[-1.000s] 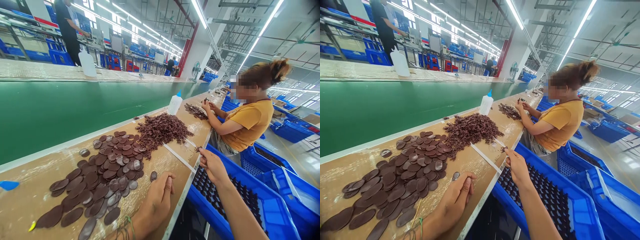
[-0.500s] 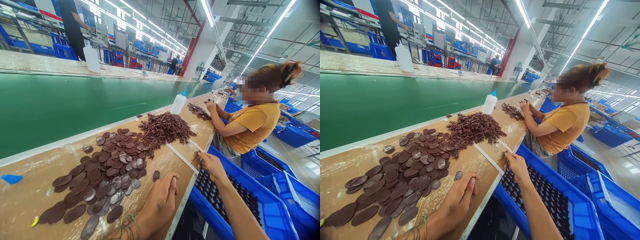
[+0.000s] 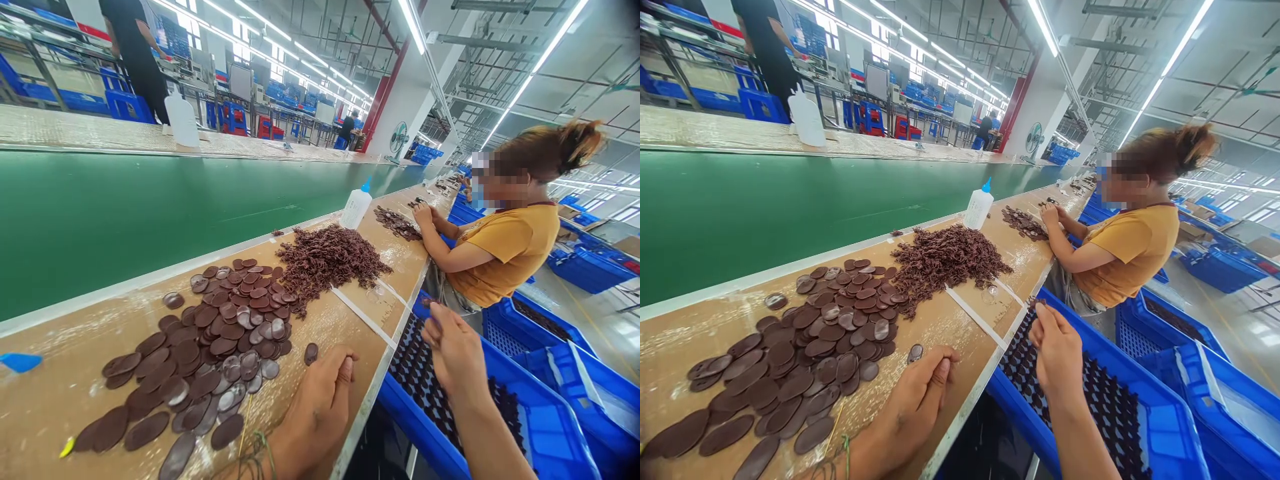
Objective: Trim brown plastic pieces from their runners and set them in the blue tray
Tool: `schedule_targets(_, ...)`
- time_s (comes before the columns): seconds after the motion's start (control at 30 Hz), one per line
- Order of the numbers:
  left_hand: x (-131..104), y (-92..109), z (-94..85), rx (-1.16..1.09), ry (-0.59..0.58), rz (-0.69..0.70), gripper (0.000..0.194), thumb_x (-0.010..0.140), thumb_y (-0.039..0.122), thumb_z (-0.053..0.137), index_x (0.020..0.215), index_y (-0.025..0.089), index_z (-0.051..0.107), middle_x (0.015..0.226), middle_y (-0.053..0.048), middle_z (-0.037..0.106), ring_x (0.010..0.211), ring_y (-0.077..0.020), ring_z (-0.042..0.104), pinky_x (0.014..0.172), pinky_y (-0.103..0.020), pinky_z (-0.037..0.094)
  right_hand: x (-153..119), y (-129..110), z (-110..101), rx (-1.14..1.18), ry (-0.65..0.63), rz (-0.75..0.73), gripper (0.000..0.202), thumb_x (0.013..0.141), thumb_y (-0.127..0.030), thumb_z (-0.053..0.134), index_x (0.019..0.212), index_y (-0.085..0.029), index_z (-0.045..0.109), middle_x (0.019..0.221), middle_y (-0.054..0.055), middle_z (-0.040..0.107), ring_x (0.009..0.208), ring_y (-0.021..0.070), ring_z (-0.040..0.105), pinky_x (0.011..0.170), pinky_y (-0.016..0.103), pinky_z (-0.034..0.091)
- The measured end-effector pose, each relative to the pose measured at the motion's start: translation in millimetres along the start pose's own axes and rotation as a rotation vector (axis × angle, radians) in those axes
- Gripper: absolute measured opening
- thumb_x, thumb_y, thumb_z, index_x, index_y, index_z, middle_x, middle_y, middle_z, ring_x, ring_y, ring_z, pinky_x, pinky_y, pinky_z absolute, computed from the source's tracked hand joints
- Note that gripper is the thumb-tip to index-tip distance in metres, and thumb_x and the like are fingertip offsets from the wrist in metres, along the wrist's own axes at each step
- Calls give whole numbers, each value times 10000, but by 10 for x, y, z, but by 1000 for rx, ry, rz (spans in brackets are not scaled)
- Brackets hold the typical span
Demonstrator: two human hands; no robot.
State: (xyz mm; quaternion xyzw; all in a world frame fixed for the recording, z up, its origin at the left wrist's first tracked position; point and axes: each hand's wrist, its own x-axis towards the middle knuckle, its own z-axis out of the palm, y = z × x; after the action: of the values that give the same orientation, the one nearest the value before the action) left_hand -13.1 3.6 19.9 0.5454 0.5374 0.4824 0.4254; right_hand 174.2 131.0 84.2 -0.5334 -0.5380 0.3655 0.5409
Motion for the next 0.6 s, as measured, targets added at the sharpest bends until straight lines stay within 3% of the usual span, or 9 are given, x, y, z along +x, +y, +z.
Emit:
schedule_targets(0.1,9,11,3,-36,12,48,358,1027,446,298,1124,263,589,956,-24,642,692,-143,553,764,-323,429,-386,-145,-38,515,-224,440,209,793,-343,723,813,-160,622,751,-33,434,497,37,242,433,174,240)
schedule_targets(0.2,10,35,6,-39,20,52,345,1025,443,322,1163,294,601,996,-22,665,895,-181,601,859,-330,435,-730,-170,-40,864,-281,723,166,783,-246,757,788,-128,640,749,-29,452,482,5,250,415,142,243)
schedule_targets(0.43,-72,63,13,28,12,-68,437,1008,497,268,1239,222,517,1007,-81,641,985,-237,581,872,-368,435,-1008,-137,-15,1047,-360,821,169,761,-225,769,751,-79,684,739,-2,503,471,-5,281,396,133,236)
schedule_targets(0.6,-86,81,6,-37,-62,-49,374,1019,482,289,1018,214,549,770,-10,617,699,-161,562,698,-299,434,-1039,-190,-23,1101,-415,870,174,768,-231,760,785,-70,697,739,-13,488,465,-10,279,391,124,233)
